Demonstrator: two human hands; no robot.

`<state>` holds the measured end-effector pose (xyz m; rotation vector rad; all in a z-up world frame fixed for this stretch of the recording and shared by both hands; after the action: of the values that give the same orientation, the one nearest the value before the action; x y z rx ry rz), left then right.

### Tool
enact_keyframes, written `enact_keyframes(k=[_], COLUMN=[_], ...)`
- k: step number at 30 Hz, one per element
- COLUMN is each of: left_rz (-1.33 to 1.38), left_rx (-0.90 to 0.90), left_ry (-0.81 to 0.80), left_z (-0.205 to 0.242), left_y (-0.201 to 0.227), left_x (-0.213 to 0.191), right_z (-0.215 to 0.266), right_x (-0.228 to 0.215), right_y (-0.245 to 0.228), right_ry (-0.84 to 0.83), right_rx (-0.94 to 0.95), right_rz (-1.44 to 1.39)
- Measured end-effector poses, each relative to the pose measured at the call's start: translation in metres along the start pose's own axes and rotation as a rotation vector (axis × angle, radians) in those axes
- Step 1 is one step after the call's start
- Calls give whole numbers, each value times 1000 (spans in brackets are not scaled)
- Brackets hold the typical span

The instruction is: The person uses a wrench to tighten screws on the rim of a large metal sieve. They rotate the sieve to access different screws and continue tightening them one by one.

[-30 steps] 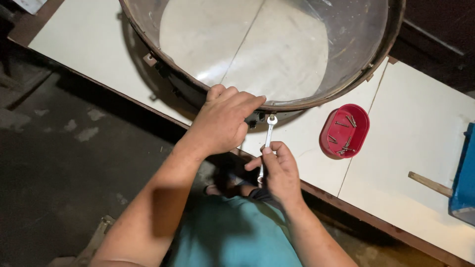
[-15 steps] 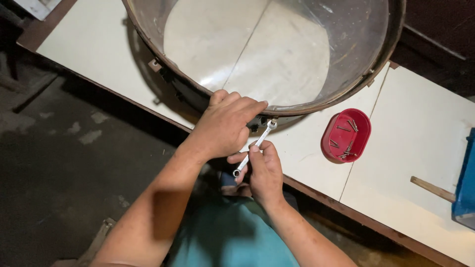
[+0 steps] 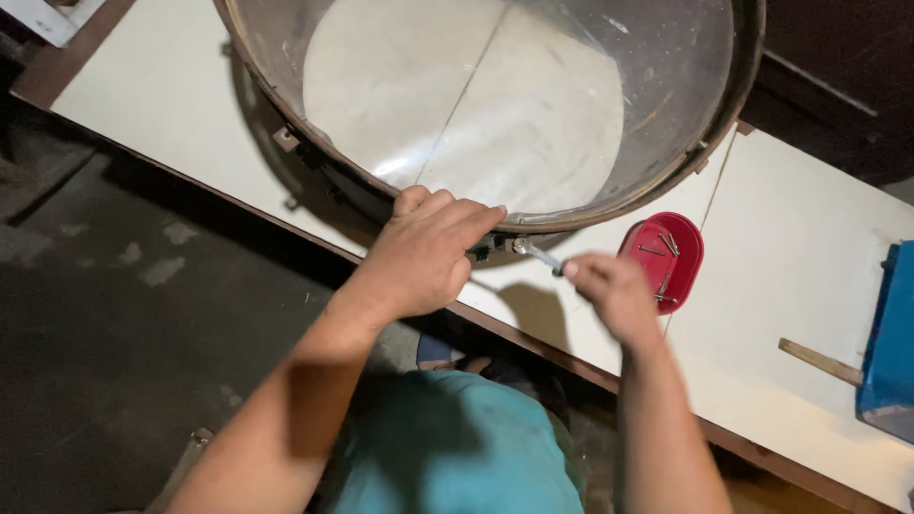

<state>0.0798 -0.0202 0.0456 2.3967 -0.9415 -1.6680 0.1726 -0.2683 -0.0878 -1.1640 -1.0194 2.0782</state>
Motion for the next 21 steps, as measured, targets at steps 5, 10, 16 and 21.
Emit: enact_keyframes(k=[5,10,16,21], left_rz=[-24,-168,346,559], left_rx=[8,116,-196,-539], left_ry=[1,221,490,670], left_z=[-1,27,67,50], left_y=[1,33,25,-9], left_x=[-1,-9,41,79], right_z=[-23,-8,-7,-46], right_x=[-4,-15,17,9], right_y=[-45,24,182,256], right_ry=[-203,-145,-14,170], right_rx=[-130,-174,223,399], right_rz=[-268,-196,-3,239])
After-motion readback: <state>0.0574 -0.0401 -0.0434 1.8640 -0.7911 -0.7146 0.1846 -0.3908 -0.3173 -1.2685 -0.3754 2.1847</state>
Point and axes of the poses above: each hand's wrist, its own z-axis away from the middle knuckle, its own x-axis out of the palm, y = z × x, the point moved 9 cm from there along -z, towards the middle knuckle, and after that the axes turned 3 degrees about x, right-handed, at the moved point
